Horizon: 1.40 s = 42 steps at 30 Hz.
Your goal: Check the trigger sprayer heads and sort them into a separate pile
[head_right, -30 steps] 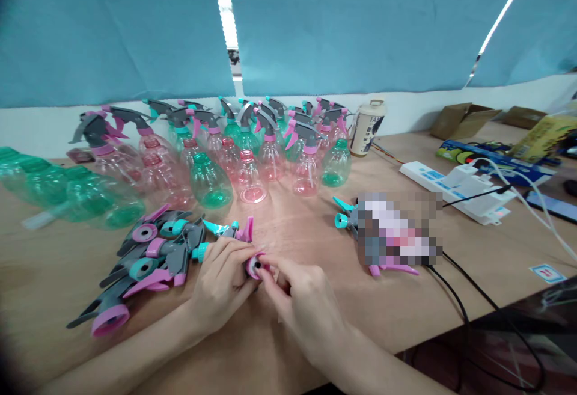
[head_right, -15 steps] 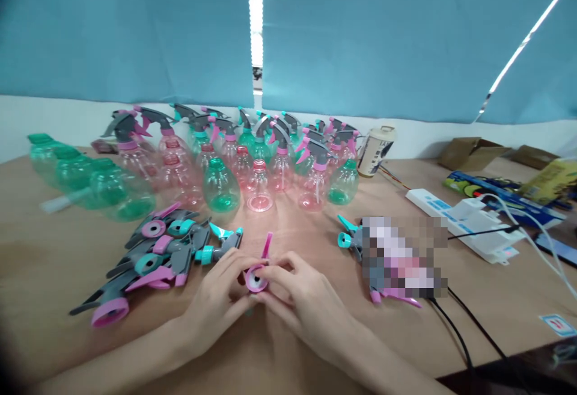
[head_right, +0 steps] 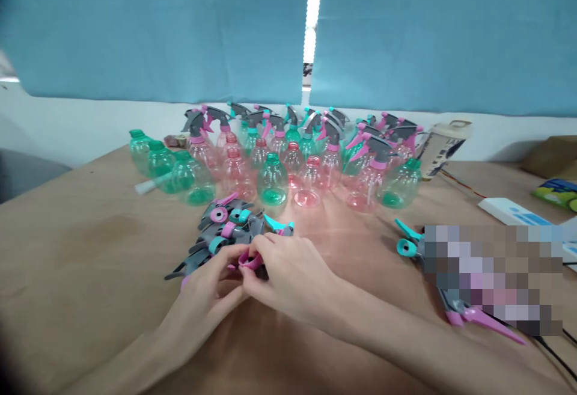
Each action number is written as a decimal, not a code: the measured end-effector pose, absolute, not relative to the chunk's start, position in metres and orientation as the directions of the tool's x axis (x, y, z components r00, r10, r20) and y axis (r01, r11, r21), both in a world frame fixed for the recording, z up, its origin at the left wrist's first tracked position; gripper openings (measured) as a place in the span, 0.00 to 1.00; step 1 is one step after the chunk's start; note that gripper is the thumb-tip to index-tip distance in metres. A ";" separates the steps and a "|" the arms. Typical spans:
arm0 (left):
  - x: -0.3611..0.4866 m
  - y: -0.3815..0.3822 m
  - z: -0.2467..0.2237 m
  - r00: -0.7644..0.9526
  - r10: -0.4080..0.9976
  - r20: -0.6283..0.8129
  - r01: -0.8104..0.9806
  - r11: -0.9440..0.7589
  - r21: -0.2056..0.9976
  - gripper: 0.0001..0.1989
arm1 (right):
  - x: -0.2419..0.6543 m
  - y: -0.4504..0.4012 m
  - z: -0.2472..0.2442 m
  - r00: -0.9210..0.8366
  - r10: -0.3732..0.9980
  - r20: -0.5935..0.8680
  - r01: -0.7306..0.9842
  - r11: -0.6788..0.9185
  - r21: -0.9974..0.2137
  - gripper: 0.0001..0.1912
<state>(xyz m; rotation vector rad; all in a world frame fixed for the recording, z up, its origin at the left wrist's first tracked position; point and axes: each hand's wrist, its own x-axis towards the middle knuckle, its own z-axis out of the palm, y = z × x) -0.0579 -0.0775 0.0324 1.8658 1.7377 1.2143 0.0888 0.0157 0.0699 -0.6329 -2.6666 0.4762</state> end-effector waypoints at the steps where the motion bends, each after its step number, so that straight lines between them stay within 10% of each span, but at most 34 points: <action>1: -0.063 -0.083 0.035 -0.074 0.910 0.408 0.731 -0.229 0.643 0.15 | 0.084 0.016 0.072 -0.849 0.455 0.269 0.345 0.862 -0.371 0.07; 6: -0.101 -0.089 0.044 0.025 0.787 0.616 0.911 -0.272 0.311 0.10 | 0.069 0.019 0.072 -0.879 0.375 0.295 0.290 0.911 -0.294 0.06; 21: -0.148 -0.076 0.022 0.327 0.909 0.259 0.943 -0.332 -0.024 0.30 | 0.072 0.027 0.045 -0.932 0.260 0.251 0.192 0.945 -0.265 0.18; 31: -0.103 -0.049 0.061 0.247 0.845 0.474 0.922 -0.356 0.154 0.13 | 0.168 0.034 0.059 -0.791 0.564 0.238 0.464 0.806 -0.368 0.16; 42: 0.027 -0.008 0.044 0.599 0.735 0.318 0.670 -0.677 0.305 0.08 | 0.298 0.112 0.035 -0.488 0.855 0.177 0.861 0.505 -0.066 0.21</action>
